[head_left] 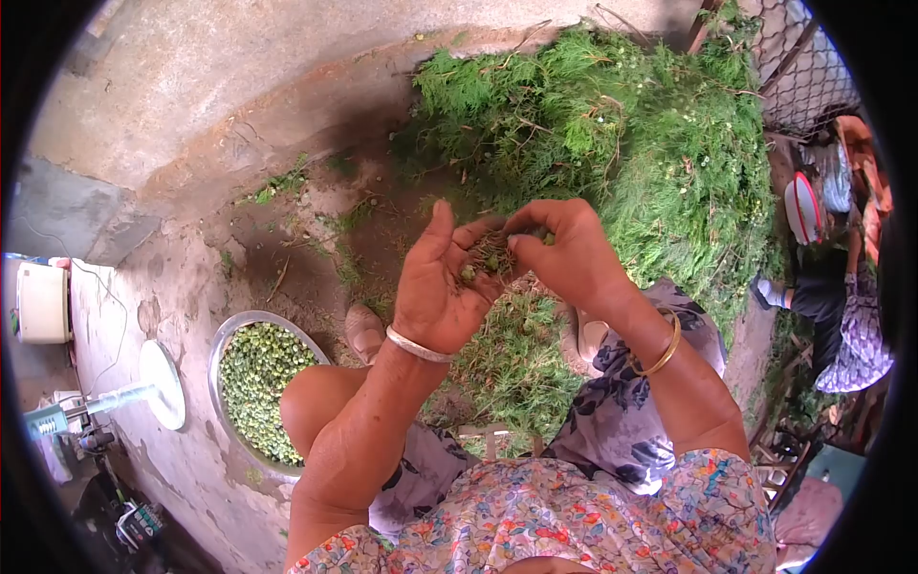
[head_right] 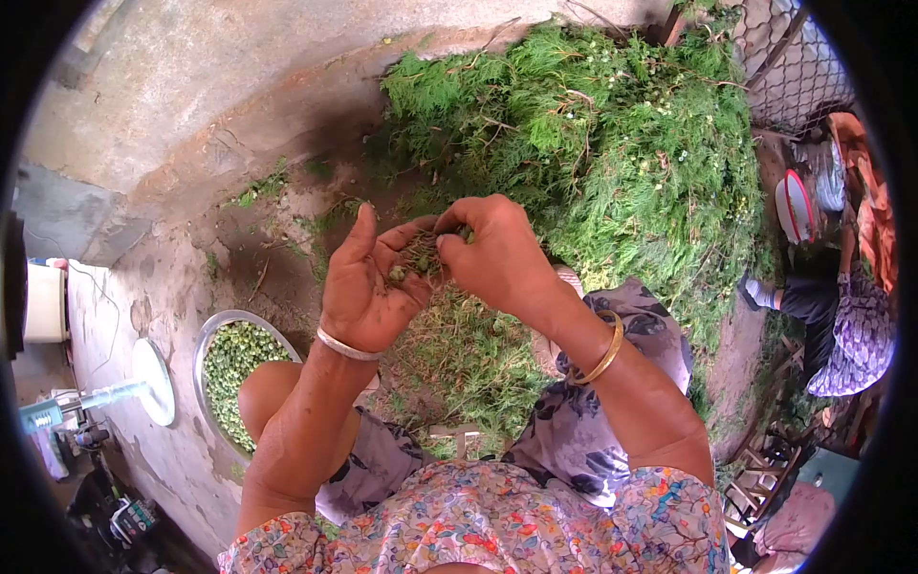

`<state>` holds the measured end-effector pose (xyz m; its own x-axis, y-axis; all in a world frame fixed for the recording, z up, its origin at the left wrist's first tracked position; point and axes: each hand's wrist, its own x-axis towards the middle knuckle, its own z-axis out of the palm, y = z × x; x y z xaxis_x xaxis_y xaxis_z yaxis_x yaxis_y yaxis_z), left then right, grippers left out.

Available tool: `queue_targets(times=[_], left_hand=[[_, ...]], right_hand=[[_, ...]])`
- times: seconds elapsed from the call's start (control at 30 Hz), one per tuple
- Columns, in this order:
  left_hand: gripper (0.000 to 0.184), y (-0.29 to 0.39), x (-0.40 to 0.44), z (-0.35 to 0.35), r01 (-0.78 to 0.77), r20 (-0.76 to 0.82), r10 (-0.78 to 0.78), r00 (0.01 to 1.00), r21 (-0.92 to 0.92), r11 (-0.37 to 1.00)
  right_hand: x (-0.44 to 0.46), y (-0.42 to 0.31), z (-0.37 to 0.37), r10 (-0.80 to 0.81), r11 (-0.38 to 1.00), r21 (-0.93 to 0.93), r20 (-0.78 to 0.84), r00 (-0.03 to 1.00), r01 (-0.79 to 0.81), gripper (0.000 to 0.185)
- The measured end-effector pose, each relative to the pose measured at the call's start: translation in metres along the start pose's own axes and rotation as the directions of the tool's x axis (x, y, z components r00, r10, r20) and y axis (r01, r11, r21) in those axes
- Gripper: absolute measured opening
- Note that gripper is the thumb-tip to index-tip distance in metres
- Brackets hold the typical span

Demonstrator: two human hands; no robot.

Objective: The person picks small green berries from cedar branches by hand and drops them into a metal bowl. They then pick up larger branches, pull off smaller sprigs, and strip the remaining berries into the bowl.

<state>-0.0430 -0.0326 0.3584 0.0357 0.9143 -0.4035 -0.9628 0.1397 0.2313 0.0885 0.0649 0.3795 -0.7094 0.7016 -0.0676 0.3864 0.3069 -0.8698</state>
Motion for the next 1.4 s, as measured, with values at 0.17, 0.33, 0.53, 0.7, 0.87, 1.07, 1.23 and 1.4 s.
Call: queue_targets(times=[0.17, 0.33, 0.53, 0.7, 0.87, 1.07, 1.23, 1.4], left_hand=[[0.059, 0.003, 0.001, -0.003, 0.020, 0.040, -0.018, 0.999, -0.045, 0.999], [0.051, -0.003, 0.002, -0.001, -0.083, -0.160, 0.115, 0.980, 0.193, 0.978], [0.048, 0.004, -0.002, -0.002, 0.010, -0.108, -0.006, 0.994, 0.043, 0.999], [0.060, 0.000, -0.002, 0.008, -0.041, -0.094, 0.040, 0.995, -0.017, 0.999], [0.067, -0.001, 0.002, -0.004, -0.043, 0.004, 0.043, 0.999, -0.021, 0.999], [0.067, 0.001, 0.000, 0.001, -0.029, 0.012, 0.029, 0.999, -0.021, 0.999], [0.067, 0.002, 0.003, -0.004, 0.005, 0.098, 0.001, 0.995, -0.056, 0.998], [0.062, -0.007, 0.006, -0.005, -0.098, -0.052, 0.100, 0.994, 0.033, 0.995]], right_hand=[[0.002, -0.010, -0.010, 0.237, 0.850, 0.474, 0.047, 0.970, -0.230, 0.011], [0.007, -0.005, -0.023, 0.320, 0.306, 0.857, 0.317, 0.893, -0.414, 0.015], [0.003, -0.015, -0.023, 0.226, 0.238, 0.866, 0.391, 0.892, -0.440, 0.018], [-0.002, -0.016, 0.000, 0.087, 0.856, 0.512, -0.008, 0.996, -0.070, 0.012], [-0.004, -0.003, 0.011, -0.121, 0.987, 0.102, -0.003, 0.993, 0.120, 0.011], [-0.001, -0.020, -0.006, 0.183, 0.807, 0.558, 0.077, 0.980, -0.194, 0.013], [-0.002, -0.019, -0.004, 0.237, 0.702, 0.644, 0.191, 0.953, -0.304, 0.015], [-0.010, -0.021, 0.019, -0.036, 0.999, 0.036, 0.131, 0.991, 0.031, 0.013]])
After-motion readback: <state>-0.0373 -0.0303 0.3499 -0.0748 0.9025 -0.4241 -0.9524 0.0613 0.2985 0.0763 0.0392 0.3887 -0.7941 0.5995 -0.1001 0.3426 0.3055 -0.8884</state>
